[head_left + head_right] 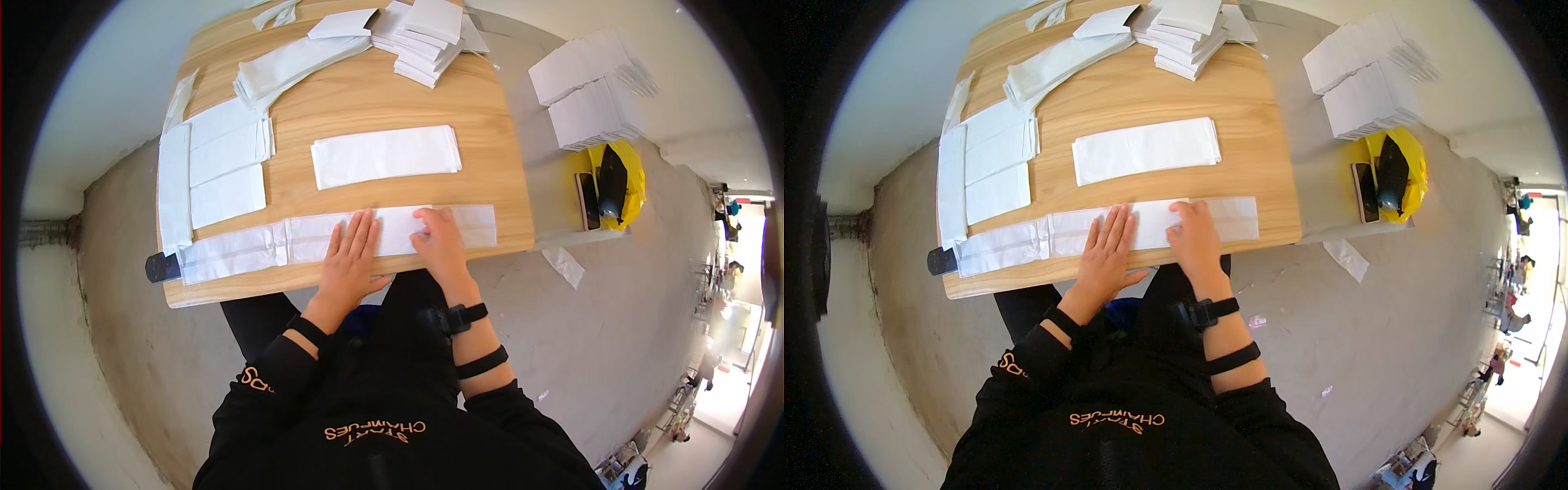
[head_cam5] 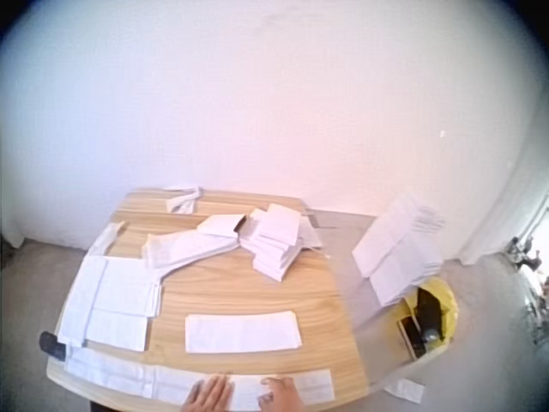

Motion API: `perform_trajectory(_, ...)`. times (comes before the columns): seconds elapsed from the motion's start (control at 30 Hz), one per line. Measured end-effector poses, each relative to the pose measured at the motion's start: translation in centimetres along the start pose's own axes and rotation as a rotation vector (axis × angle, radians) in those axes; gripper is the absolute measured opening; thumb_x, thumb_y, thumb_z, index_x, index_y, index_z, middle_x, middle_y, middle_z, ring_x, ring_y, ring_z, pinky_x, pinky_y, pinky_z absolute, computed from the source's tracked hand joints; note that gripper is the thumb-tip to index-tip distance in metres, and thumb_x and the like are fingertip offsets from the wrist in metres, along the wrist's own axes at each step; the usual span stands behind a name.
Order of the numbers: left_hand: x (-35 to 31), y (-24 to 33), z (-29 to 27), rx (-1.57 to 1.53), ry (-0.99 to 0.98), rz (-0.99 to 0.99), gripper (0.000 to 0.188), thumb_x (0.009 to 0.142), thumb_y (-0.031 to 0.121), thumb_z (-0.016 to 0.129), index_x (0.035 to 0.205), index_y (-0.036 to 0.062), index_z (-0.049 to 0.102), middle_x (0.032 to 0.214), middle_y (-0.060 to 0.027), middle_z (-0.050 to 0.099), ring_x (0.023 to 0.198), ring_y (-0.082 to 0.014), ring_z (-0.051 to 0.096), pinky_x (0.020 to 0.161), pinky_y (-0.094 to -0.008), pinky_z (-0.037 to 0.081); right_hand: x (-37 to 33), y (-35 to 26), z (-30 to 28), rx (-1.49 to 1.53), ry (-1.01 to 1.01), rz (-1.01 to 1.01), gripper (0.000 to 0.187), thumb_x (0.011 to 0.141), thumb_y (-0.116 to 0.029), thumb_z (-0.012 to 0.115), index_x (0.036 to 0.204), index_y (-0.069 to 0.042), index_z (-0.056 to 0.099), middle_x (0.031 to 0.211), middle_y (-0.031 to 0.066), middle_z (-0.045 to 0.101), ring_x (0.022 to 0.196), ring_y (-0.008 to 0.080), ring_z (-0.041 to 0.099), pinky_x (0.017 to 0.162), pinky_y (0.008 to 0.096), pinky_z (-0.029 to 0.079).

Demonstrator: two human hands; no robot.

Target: Folding white paper strips and stacking them on a wooden table.

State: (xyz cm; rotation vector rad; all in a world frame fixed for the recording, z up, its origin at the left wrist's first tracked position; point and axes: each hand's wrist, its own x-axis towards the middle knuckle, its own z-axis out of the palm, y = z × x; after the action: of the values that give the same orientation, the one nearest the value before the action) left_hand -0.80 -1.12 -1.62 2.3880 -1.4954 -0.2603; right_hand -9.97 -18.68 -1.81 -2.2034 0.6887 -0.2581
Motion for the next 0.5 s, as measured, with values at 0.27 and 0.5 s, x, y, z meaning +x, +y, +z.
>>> perform_trajectory(0.27, 0.1, 0.0, 0.4, 0.115, 0.027, 0.003, 0.096, 0.066, 0.02, 0.075, 0.145, -0.002, 0.026, 0.155, -0.0173, 0.023, 0.144, -0.0303, 0.021, 0.116, -0.047, 0.018, -2.5, 5.4, -5.8, -0.412, 0.521, 0.325, 0.057, 0.069, -0.02, 0.079, 0.117, -0.004, 0.054, 0.098, 0.0099, 0.055, 0.091, 0.0255, 0.057, 0.082, 0.0378, 0.048)
perform_trajectory(0.5, 0.0, 0.0, 0.2, 0.094, 0.057, 0.023, 0.092, 0.067, 0.015, 0.072, 0.145, -0.0028, 0.025, 0.154, -0.0182, 0.024, 0.145, -0.0306, 0.02, 0.116, -0.0473, 0.018, -1.5, 6.6, -6.5, -0.087, 0.361, 0.592, 0.05, 0.069, -0.024, 0.078, 0.11, -0.002, 0.058, 0.084, 0.008, 0.063, 0.08, 0.024, 0.062, 0.074, 0.0362, 0.048)
